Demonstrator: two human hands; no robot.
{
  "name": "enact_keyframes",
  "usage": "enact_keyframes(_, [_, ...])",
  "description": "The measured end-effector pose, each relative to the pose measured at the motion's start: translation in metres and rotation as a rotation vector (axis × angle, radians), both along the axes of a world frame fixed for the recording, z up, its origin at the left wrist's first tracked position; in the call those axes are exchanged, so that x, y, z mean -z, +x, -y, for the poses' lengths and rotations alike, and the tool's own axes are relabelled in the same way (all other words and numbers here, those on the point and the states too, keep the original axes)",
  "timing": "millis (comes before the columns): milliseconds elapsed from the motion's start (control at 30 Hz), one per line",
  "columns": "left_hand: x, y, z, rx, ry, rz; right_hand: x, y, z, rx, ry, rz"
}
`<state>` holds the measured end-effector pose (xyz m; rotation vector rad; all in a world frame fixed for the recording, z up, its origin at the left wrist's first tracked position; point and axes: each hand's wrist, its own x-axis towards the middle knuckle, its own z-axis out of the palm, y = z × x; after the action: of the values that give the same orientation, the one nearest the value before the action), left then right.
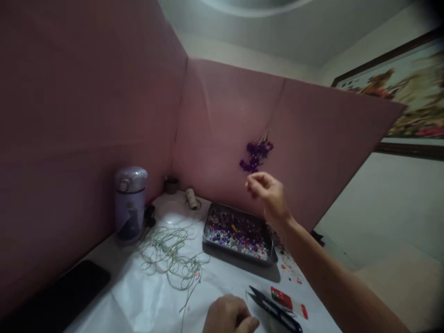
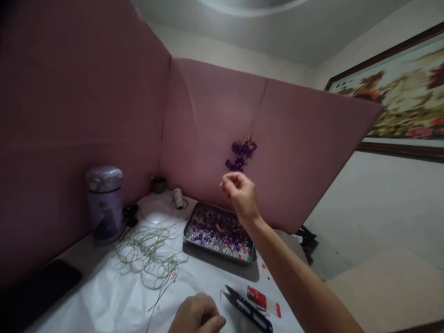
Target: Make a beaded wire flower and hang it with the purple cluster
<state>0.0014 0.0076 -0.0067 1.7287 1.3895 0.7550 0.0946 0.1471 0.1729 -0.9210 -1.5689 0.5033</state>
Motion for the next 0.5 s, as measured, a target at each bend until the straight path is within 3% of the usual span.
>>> enact_keyframes(67, [0.002, 0.002, 0.0, 0.007, 0.05, 0.066, 0.034, 0.002, 0.05, -0.246, -0.17, 0.125])
enact_keyframes(200, [0.005, 0.002, 0.002, -0.027, 0.018, 0.223, 0.081, 0.01, 0.116, -0.384, -0.307, 0.221])
enact_keyframes(333, [0.007, 0.001, 0.003, -0.007, -0.027, 0.404, 0.124, 0.015, 0.134, -0.347, -0.273, 0.238])
enact_keyframes(433, [0.004, 0.0, 0.003, -0.044, 0.037, 0.562, 0.158, 0.017, 0.132, -0.154, -0.2, 0.129])
enact_keyframes(500, [0.002, 0.0, 0.003, -0.068, 0.074, 0.618, 0.171, 0.02, 0.13, -0.128, -0.243, 0.082])
